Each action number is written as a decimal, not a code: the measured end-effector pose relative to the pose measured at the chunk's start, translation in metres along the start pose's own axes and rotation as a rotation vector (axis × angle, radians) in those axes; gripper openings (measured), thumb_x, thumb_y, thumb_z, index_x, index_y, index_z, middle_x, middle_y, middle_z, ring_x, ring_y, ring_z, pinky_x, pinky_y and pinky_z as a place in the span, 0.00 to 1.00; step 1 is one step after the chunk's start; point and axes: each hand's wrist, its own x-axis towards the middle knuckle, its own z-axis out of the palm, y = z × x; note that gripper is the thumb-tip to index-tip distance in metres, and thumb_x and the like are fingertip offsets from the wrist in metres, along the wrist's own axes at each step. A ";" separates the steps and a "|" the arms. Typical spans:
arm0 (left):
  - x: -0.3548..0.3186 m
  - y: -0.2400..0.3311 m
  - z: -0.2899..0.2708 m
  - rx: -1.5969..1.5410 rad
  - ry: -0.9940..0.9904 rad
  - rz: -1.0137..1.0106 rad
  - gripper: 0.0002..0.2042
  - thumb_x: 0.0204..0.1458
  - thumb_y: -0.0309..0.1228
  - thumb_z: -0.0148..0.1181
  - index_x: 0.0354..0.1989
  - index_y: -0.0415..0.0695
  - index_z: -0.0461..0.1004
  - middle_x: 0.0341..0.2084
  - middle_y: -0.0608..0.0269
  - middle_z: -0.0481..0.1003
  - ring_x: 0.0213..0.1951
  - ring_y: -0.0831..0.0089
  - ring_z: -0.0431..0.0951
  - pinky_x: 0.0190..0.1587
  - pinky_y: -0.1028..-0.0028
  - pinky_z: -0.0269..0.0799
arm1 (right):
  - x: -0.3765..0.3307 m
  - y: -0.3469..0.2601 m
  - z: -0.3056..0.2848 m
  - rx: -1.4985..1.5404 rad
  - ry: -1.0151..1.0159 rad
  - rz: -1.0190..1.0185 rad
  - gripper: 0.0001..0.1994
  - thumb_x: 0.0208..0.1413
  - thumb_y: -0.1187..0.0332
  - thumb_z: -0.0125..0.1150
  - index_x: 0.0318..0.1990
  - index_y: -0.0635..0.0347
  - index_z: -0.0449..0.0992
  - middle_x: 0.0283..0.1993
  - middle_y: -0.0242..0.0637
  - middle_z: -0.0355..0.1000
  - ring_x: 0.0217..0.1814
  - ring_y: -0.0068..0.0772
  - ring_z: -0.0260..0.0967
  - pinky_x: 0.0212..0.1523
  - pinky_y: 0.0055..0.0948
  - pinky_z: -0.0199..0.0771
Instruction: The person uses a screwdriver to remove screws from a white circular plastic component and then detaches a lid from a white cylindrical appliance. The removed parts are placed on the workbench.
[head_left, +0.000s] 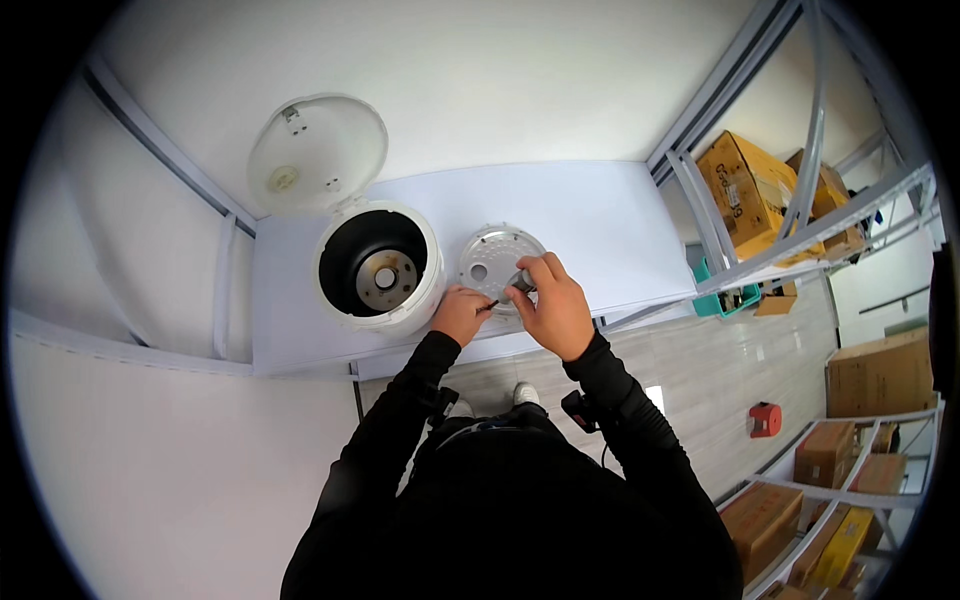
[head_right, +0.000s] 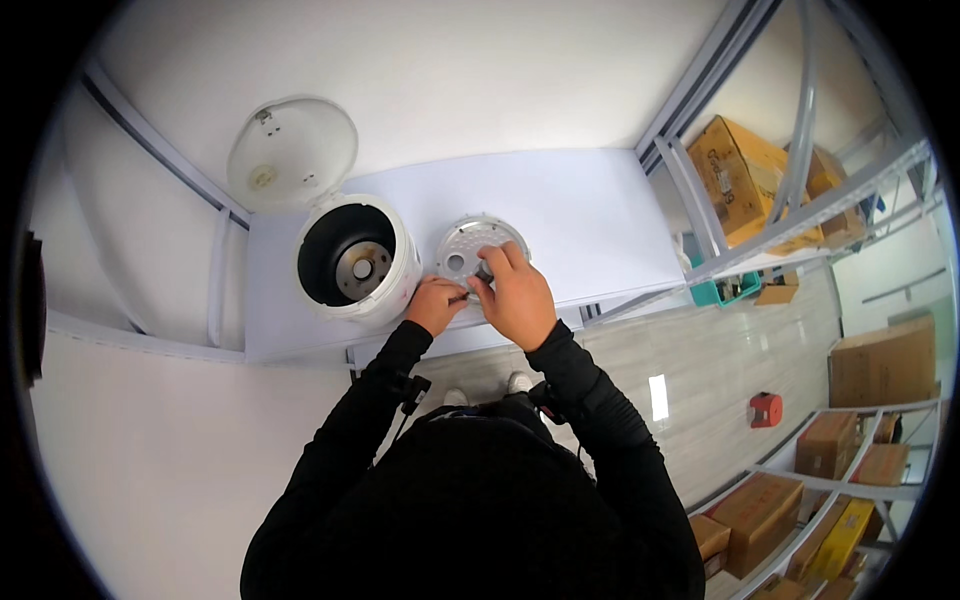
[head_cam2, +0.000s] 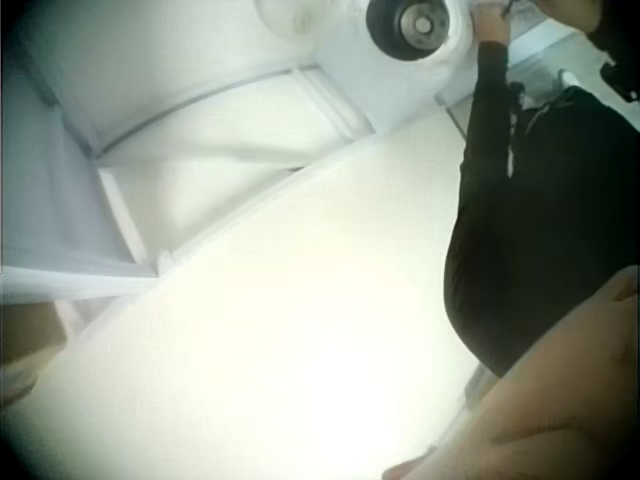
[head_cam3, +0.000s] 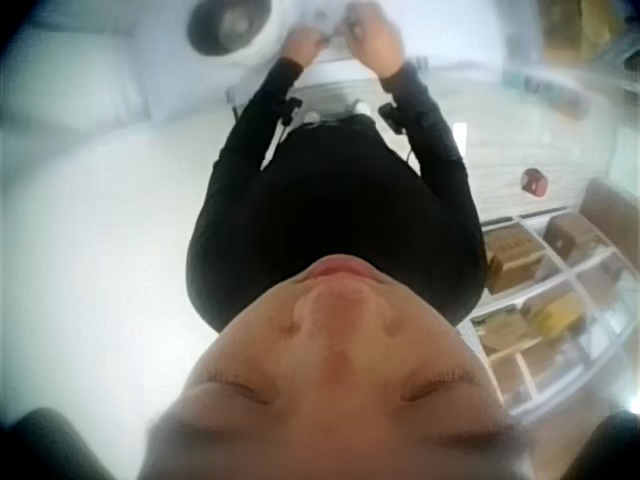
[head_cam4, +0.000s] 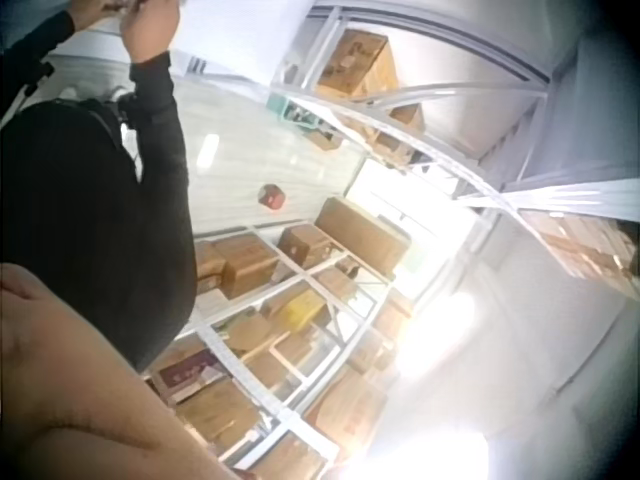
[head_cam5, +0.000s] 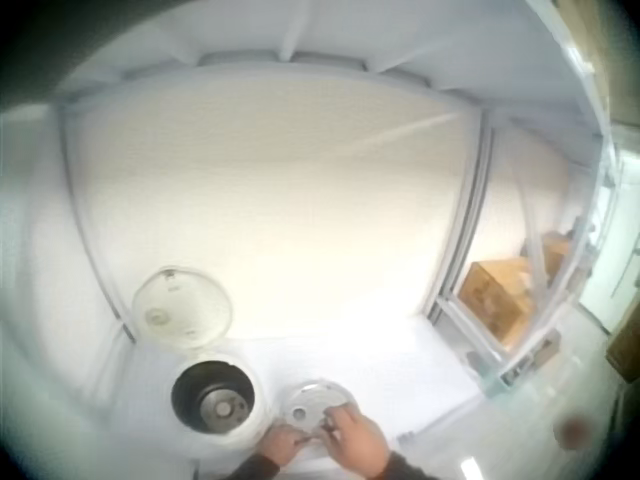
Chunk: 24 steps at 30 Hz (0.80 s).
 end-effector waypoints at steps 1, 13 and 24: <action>0.000 0.000 0.000 0.006 0.000 0.011 0.09 0.45 0.28 0.72 0.35 0.42 0.85 0.36 0.57 0.84 0.44 0.56 0.80 0.53 0.60 0.72 | -0.001 -0.003 0.000 -0.015 0.006 0.007 0.18 0.54 0.72 0.71 0.51 0.60 0.74 0.44 0.45 0.71 0.33 0.52 0.75 0.33 0.44 0.76; -0.003 -0.004 0.003 0.019 -0.018 0.037 0.10 0.47 0.26 0.71 0.39 0.43 0.86 0.41 0.61 0.84 0.49 0.54 0.76 0.57 0.60 0.72 | 0.005 -0.029 0.010 -0.165 -0.020 -0.011 0.20 0.51 0.74 0.71 0.52 0.59 0.75 0.45 0.44 0.73 0.38 0.51 0.76 0.38 0.43 0.77; -0.007 -0.007 0.009 0.028 0.032 0.061 0.09 0.51 0.28 0.69 0.40 0.41 0.85 0.43 0.58 0.83 0.50 0.53 0.76 0.58 0.58 0.70 | 0.008 -0.037 0.021 -0.186 0.053 0.069 0.20 0.49 0.69 0.74 0.50 0.58 0.76 0.42 0.44 0.73 0.35 0.53 0.77 0.34 0.45 0.78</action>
